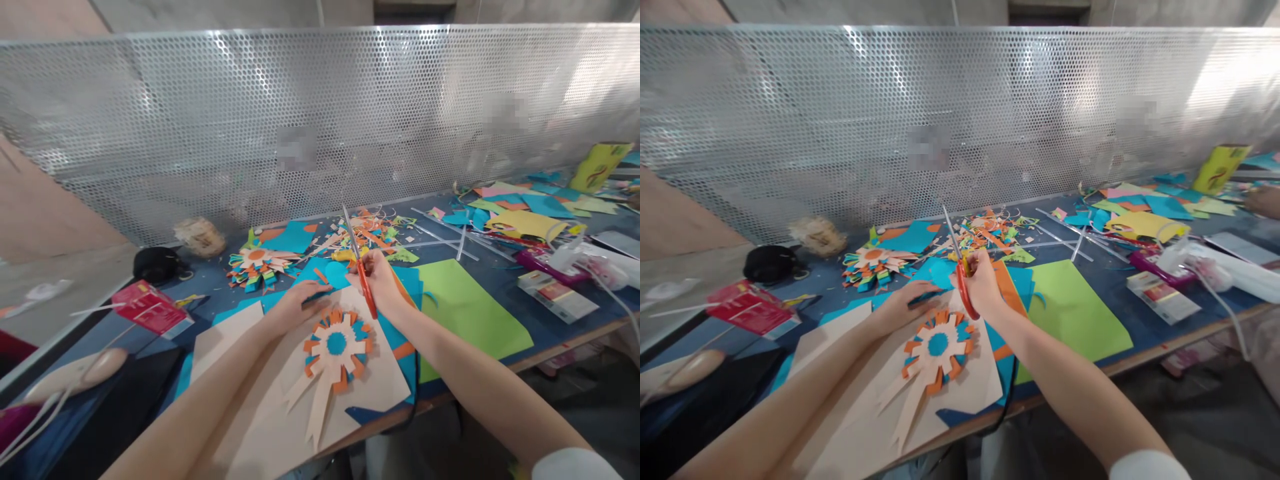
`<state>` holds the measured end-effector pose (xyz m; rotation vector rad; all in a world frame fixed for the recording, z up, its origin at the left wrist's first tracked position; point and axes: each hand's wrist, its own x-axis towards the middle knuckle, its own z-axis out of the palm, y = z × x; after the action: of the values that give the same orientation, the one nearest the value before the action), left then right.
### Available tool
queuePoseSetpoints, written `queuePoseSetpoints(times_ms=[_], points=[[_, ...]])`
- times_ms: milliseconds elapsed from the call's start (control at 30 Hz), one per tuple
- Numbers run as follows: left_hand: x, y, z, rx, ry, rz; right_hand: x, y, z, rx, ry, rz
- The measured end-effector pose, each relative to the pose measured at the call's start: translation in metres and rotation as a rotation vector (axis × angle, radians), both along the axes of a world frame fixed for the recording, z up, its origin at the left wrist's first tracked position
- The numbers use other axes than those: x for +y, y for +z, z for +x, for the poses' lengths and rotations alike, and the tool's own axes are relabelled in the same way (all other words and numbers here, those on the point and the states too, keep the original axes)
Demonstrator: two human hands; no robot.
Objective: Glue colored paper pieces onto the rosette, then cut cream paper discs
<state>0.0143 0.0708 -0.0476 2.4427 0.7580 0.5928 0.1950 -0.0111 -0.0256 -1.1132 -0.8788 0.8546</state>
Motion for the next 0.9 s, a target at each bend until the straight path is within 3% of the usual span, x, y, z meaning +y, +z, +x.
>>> queuePoseSetpoints(times_ms=[600, 900], points=[[0.008, -0.007, 0.019, -0.088, 0.103, 0.014, -0.009, 0.000, -0.005, -0.090, 0.020, -0.010], [0.013, -0.011, 0.001, -0.272, 0.221, -0.060, -0.007, -0.002, 0.001, -0.130, -0.009, -0.018]])
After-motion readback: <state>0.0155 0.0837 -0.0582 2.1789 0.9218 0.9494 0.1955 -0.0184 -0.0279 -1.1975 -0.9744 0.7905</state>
